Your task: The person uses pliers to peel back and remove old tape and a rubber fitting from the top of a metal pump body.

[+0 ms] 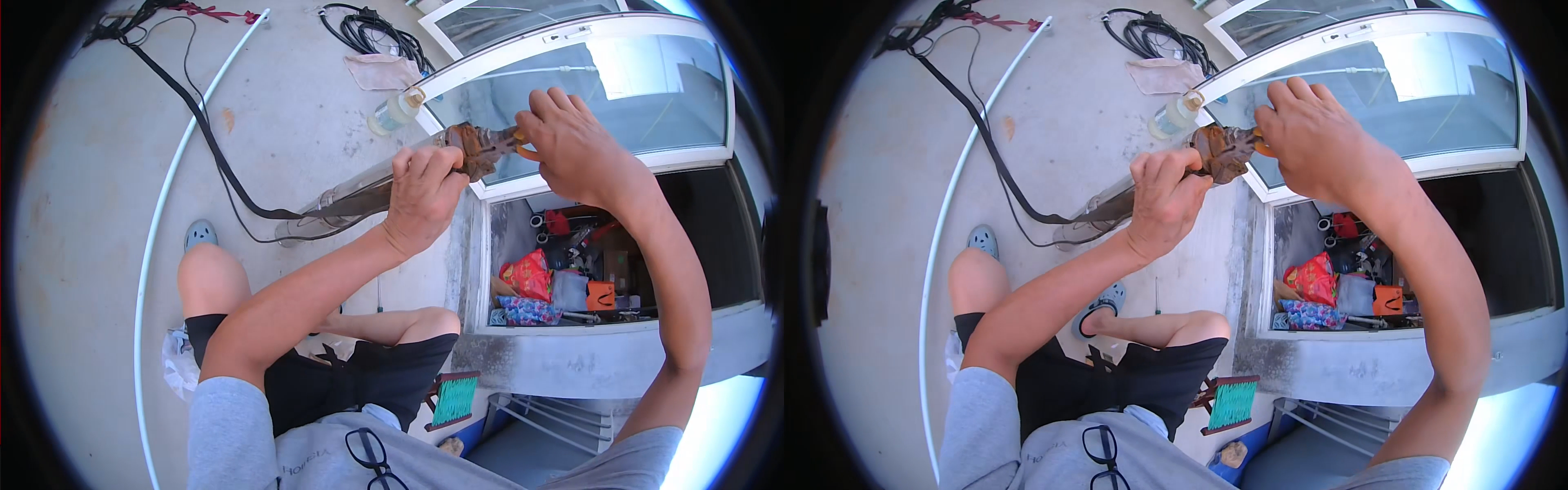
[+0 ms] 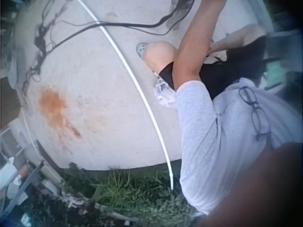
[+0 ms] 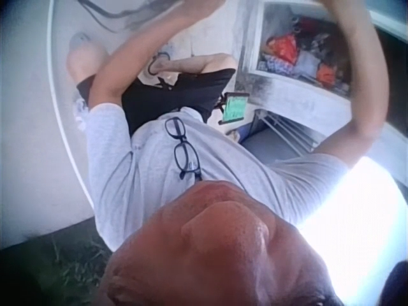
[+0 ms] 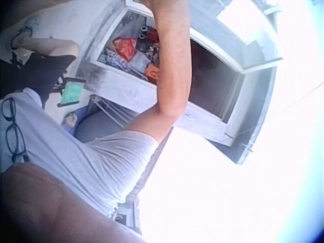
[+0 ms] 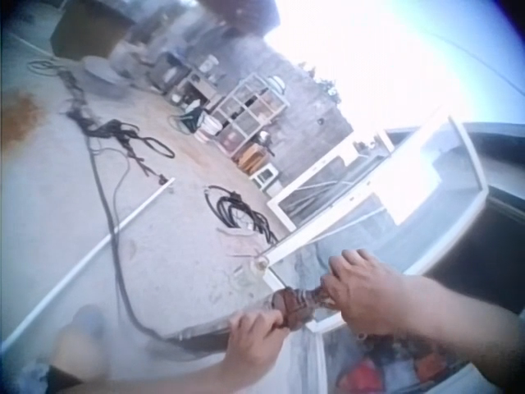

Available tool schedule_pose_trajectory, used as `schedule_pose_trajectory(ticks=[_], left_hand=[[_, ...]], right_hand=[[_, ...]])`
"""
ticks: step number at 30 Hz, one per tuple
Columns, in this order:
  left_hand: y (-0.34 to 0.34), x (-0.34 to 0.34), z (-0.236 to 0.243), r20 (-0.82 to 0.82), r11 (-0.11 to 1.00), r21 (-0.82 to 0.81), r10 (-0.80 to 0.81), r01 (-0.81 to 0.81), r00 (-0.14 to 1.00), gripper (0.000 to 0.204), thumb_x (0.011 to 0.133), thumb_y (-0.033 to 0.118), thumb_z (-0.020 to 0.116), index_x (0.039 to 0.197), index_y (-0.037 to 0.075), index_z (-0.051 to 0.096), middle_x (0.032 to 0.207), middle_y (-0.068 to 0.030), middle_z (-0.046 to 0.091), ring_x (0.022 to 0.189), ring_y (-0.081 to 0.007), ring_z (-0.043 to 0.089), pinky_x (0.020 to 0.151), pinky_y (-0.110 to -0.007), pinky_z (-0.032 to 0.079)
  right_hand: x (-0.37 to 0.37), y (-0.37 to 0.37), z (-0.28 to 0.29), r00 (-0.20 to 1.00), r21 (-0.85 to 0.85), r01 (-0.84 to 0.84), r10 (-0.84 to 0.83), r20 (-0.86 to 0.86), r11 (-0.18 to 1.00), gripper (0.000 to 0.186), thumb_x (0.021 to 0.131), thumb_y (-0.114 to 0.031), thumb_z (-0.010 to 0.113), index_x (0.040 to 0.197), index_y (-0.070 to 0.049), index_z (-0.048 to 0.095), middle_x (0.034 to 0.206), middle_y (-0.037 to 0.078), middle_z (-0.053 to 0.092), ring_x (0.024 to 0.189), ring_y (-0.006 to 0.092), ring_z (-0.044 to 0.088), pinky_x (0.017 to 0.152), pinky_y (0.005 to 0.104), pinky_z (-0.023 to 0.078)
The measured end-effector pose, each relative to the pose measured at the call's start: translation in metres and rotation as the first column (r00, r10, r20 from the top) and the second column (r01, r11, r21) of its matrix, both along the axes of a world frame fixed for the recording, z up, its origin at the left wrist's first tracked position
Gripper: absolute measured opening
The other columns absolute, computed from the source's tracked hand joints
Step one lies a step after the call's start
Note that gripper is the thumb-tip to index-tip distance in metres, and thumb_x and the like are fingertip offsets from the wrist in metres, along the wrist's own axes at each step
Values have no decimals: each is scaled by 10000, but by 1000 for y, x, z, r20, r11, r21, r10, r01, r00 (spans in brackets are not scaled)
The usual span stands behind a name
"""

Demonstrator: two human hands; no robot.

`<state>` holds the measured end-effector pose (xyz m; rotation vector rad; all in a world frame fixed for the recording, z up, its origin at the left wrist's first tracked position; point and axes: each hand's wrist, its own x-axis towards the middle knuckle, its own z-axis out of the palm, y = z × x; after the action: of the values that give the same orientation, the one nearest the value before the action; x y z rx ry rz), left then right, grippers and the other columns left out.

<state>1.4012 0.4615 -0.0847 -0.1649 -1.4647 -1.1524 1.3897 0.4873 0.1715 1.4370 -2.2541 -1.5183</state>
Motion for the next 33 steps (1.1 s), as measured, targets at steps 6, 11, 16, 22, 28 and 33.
schedule_pose_trajectory(ticks=[6,11,16,22,28,33], left_hand=[[4,-2,2,-16,1000,10,-1,1,1000,182,696,25,734,847,79,649,1009,-33,564,950,-226,511,860,-383,309],[0,-2,-2,-8,1000,6,3,-3,1000,194,692,20,743,850,83,650,1013,-31,566,957,-228,508,871,-386,301],[1,-1,0,-16,1000,4,-20,20,1000,200,692,21,746,857,86,653,1021,-31,570,965,-231,509,874,-386,298],[-2,0,-1,-8,1000,-8,-25,25,1000,202,693,25,740,865,89,656,1026,-32,572,970,-231,508,877,-387,296],[-1,-1,0,-7,1000,-13,-24,23,1000,197,699,29,740,867,90,658,1020,-30,567,978,-228,507,880,-390,293],[-1,1,3,-6,999,-18,-38,38,999,186,697,28,745,851,90,661,1024,-28,565,982,-224,507,885,-390,291]], right_hand=[[9,0,-12,997,18,2,0,-71,1000,180,868,-107,647,1007,7,637,1049,127,567,1095,274,519,967,369,407],[10,6,-2,997,-9,17,-17,-70,1000,193,874,-102,653,1032,9,638,1055,127,567,1103,275,516,969,363,407],[6,10,-1,998,-16,7,-8,-69,1000,213,875,-96,654,1057,12,635,1074,134,562,1115,279,514,980,368,405],[6,7,0,995,9,3,-2,-101,1000,249,867,-85,651,1086,30,625,1106,146,563,1128,291,516,985,376,409],[6,10,-4,998,-11,2,-3,-62,1000,300,851,-56,640,1131,49,610,1109,155,568,1141,295,516,1002,382,407],[8,2,-16,988,68,-63,72,-139,996,238,777,-64,689,1002,14,689,1076,132,592,1137,255,529,958,355,430]])
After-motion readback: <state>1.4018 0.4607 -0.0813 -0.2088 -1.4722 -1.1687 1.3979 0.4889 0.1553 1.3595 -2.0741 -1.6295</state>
